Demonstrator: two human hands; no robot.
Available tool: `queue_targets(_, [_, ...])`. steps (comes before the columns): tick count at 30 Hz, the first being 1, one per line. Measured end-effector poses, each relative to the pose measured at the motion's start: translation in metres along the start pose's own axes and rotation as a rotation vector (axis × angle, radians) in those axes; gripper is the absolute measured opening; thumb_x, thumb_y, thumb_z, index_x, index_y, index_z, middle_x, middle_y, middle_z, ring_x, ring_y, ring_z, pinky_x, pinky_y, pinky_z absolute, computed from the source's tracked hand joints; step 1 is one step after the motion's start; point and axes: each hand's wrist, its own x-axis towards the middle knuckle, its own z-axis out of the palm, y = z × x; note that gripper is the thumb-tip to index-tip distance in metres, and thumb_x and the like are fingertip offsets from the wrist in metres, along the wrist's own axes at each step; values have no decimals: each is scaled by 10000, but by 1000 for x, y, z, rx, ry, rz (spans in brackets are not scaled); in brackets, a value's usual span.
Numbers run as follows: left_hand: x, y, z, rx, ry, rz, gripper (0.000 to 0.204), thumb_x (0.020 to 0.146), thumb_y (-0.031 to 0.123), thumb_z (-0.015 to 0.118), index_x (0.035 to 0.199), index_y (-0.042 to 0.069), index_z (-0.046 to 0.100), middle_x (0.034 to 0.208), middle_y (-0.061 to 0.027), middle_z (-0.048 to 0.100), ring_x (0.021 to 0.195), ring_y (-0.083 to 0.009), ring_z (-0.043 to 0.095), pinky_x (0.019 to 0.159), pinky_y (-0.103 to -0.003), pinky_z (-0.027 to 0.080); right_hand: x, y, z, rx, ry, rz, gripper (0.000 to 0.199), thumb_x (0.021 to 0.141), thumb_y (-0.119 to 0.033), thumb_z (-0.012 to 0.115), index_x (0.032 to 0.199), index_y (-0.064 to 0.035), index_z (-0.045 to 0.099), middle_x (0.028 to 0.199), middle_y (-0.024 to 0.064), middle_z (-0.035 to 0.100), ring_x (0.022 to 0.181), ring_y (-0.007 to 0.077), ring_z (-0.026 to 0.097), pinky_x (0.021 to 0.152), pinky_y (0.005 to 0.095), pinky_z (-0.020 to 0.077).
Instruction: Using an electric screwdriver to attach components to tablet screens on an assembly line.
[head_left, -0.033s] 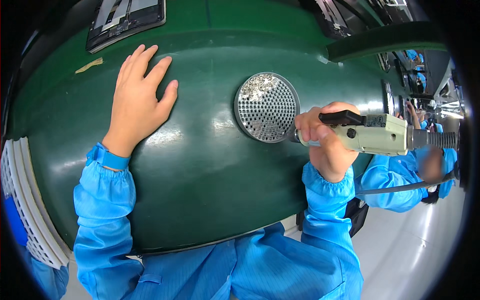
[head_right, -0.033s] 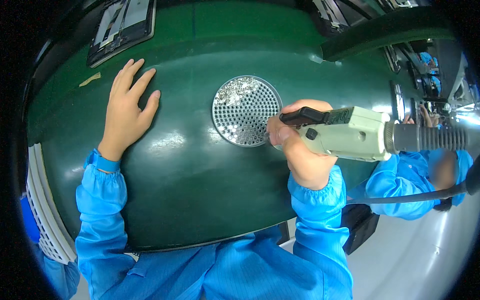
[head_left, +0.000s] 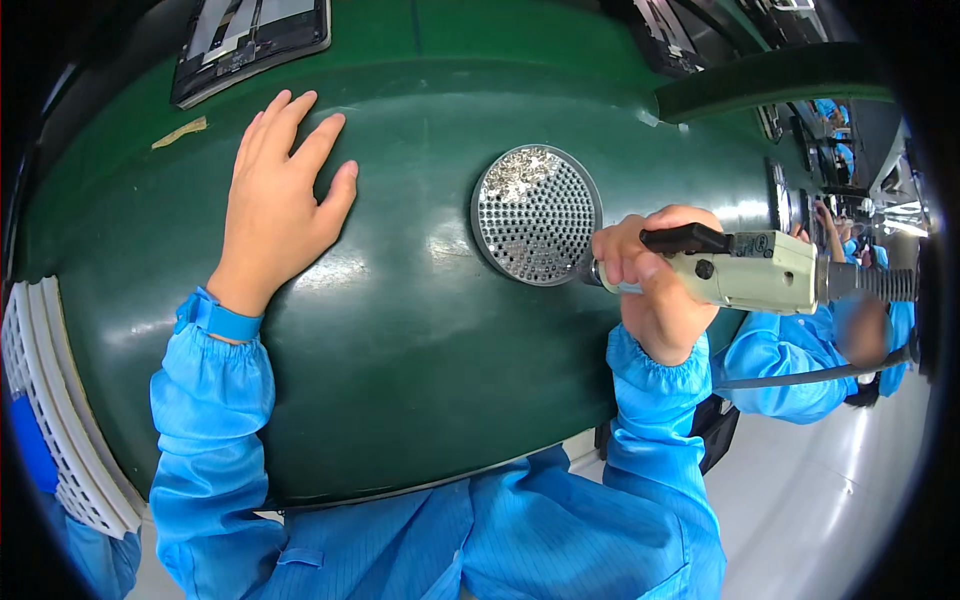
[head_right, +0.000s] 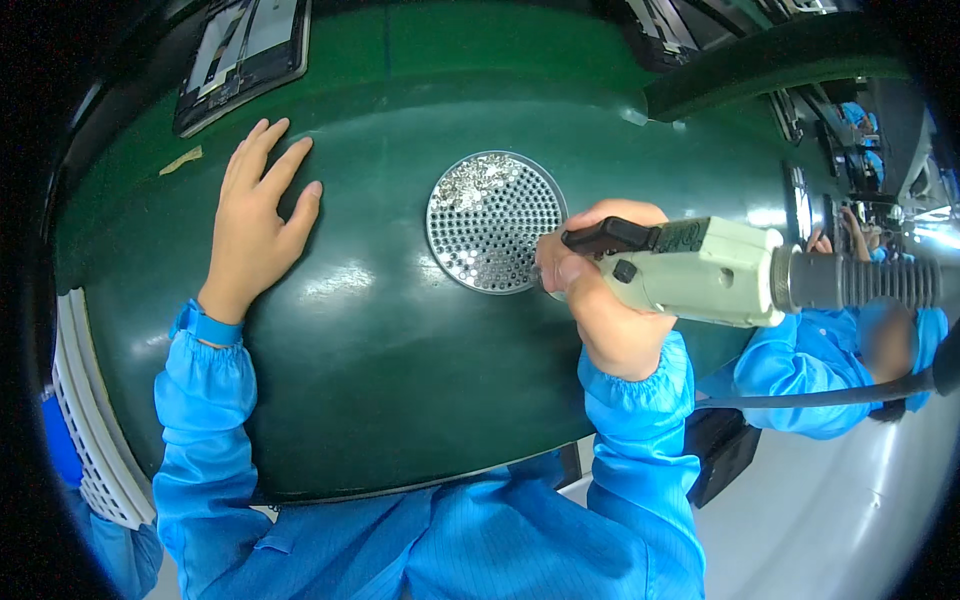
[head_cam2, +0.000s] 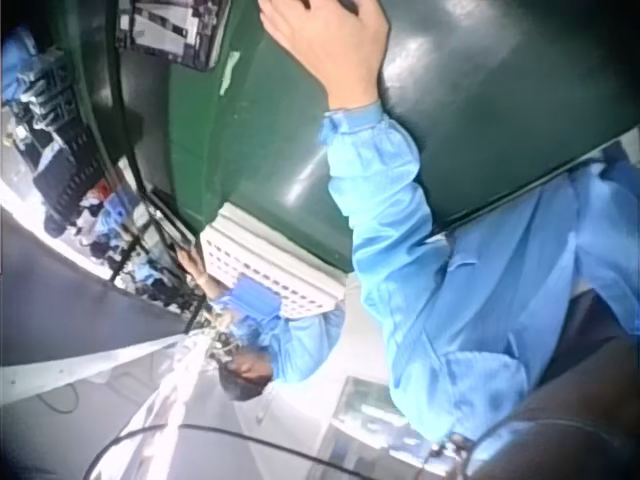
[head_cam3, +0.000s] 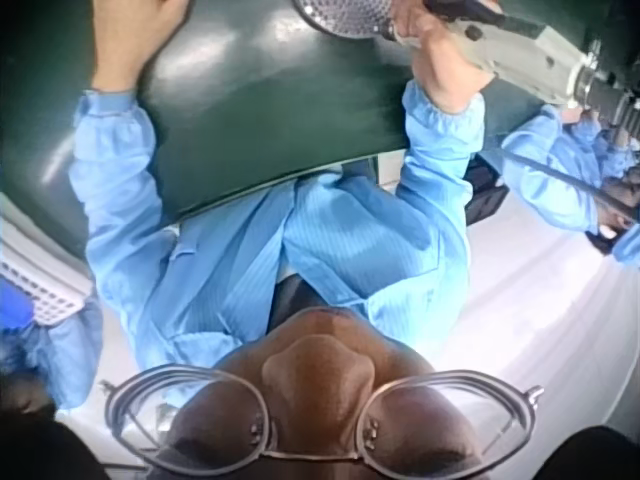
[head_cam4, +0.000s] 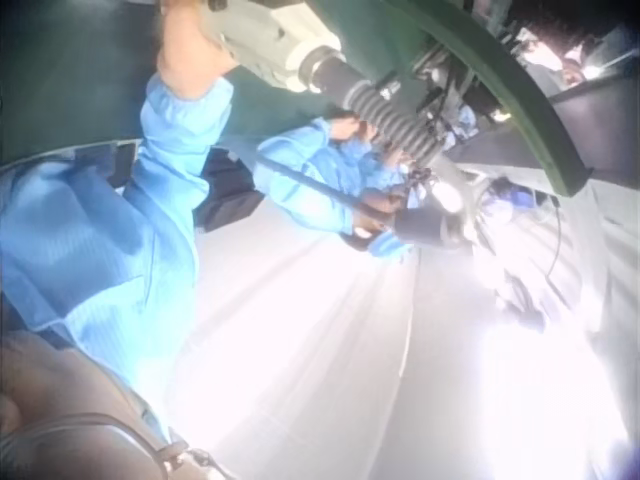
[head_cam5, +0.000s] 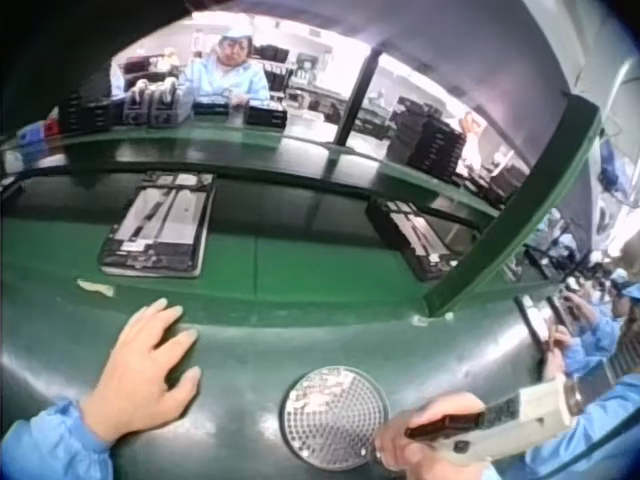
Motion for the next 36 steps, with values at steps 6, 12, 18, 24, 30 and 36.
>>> queue_targets(6, [2,2,-1,-20,-1,-13,377,775,129,648,1138,39,607,1289,-178,495,1244,-374,424,1034,-445,341,-1,-1,-2,-59,-56,-7,324,756,121,514,1054,5,464,749,118,566,671,173,548,627,324,489])
queue_targets(12, [10,0,-1,-19,60,-21,358,710,117,663,1055,30,615,1206,-180,523,1180,-379,463,977,-455,375,7,-15,2,14,-5,-189,339,803,-35,605,1108,-26,457,708,104,537,629,198,528,633,381,463])
queue_targets(18, [0,-20,-13,-2,180,44,356,623,195,677,946,55,628,1072,-188,565,1046,-379,511,874,-489,416,19,-16,4,-189,230,-205,331,770,-99,665,1055,-14,518,733,91,558,639,183,550,668,368,496])
queue_targets(24, [-7,-14,-2,-100,313,34,218,650,141,653,823,15,607,955,-164,563,1018,-388,517,899,-524,406,20,0,-37,-273,251,-144,320,886,-48,553,1187,34,484,822,55,523,726,127,471,727,284,430])
queue_targets(30, [-21,-12,-14,-797,334,-25,157,695,-4,658,614,21,526,640,-81,516,540,-237,540,481,-334,442,20,35,-27,-257,332,-202,281,901,-36,534,1168,44,505,808,51,504,713,113,437,670,258,392])
queue_targets(36, [-7,2,-6,-846,256,-10,356,726,44,664,521,40,373,525,-95,418,444,-278,432,419,-380,297,29,34,-59,-318,400,-217,285,908,-68,541,1170,43,514,769,36,486,697,101,431,645,244,376])
